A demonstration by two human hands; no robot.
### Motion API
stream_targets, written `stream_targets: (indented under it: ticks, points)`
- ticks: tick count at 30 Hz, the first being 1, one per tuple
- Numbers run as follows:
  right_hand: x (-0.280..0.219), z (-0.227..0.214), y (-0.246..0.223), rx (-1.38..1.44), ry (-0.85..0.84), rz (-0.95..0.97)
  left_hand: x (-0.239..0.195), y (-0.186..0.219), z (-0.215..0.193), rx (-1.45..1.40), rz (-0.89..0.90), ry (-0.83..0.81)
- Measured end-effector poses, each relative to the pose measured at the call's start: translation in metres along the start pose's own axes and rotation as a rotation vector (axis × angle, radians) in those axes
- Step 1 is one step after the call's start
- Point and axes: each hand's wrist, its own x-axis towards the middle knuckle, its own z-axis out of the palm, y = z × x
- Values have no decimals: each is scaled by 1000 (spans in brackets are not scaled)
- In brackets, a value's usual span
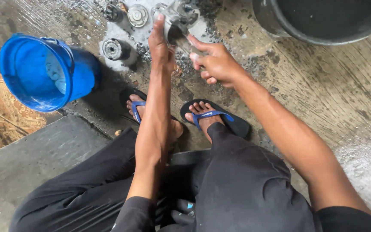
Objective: The person scrubs several small metal parts with a brush and soapy water, rinsing them in a bucket and placing them on the floor. The person repeats this process for multiple parts, handling them one at a time.
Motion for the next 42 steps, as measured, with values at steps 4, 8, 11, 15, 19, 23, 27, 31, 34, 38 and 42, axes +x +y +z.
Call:
stream_targets:
  ticks: [4,8,11,15,19,23,27,31,34,38,42]
  points:
    - [-2,-2,-5,-1020,121,-473,8,4,-4,225,-60,280]
    - [8,5,-2,-974,150,-290,6,20,8,171,-17,188]
    - [9,8,-11,-50,5,-69,4,23,8,24,34,-25]
    - [32,2,2,-504,90,-218,10,17,-7,77,22,-29]
    - [27,-5,19,-1553,352,-522,19,10,-14,218,41,61]
    - [6,14,-6,-150,61,-181,10,23,-1,123,79,-67]
    - [10,0,-12,30,-29,-25,11,23,1,54,48,-136]
    - [21,-1,-6,-1116,159,-405,17,23,-13,222,83,-14]
    - [29,4,8,-1263,280,-531,21,26,-4,207,82,104]
    - [20,14,-3,59,-9,-98,20,26,-2,45,124,-82]
    - [16,0,-16,-295,55,-97,24,16,-12,271,-20,196]
